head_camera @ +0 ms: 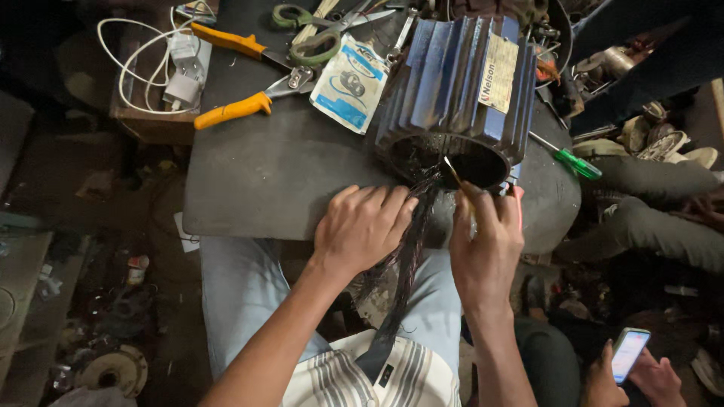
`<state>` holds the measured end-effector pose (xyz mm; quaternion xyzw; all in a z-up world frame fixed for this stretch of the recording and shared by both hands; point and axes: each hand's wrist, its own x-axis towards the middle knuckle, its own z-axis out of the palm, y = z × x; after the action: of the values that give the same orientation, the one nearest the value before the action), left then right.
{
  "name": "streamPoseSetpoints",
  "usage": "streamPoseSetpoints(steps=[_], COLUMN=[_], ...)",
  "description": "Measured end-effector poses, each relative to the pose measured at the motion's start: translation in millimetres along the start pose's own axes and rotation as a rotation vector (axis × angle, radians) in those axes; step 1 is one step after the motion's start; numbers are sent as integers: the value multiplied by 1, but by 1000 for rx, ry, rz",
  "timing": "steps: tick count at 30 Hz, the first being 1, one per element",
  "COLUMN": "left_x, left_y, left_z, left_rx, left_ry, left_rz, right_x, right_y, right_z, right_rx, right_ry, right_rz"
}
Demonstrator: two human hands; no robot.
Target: The person uses pliers and a screwdriver to strip and pull wires from a blue electric motor placed on a workbench. They repeatedly cut and extract wire bundles while another person works nearby.
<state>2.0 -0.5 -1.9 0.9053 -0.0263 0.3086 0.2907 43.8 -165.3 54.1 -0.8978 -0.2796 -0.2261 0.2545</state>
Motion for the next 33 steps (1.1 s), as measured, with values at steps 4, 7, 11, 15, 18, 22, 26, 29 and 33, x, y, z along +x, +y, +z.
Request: streamPoseSetpoints(steps=[4,7,11,15,18,22,26,29,33], left_x=[1,0,1,0,0,0,1,0,-1], left_y=[0,-2,-3,-1,0,0,2,3,4], left_z=[0,1,2,1,1,-1,-2,-3,-2], left_rx=[-5,-13,-25,-21,-7,5,-18,-11,-4], left_ry=[14,-17,4,9,17,7,-18,-38,5], left_rz=[7,-7,1,2,1,27,16,5,33], right_x=[2,0,1,4,7,7,4,-7,-20], right_y=[-1,-2,0,-3,-8,-11,-7,-1,6], right_z=[0,-1,1,4,6,8,14,23,40], right_rx=[-32,-7,37,86,143,75,176,195,41], right_ry=[-74,-62,17,24,-14,-34,37,70,95], right_rz=[17,70,-33,44,108,141,161,169,31])
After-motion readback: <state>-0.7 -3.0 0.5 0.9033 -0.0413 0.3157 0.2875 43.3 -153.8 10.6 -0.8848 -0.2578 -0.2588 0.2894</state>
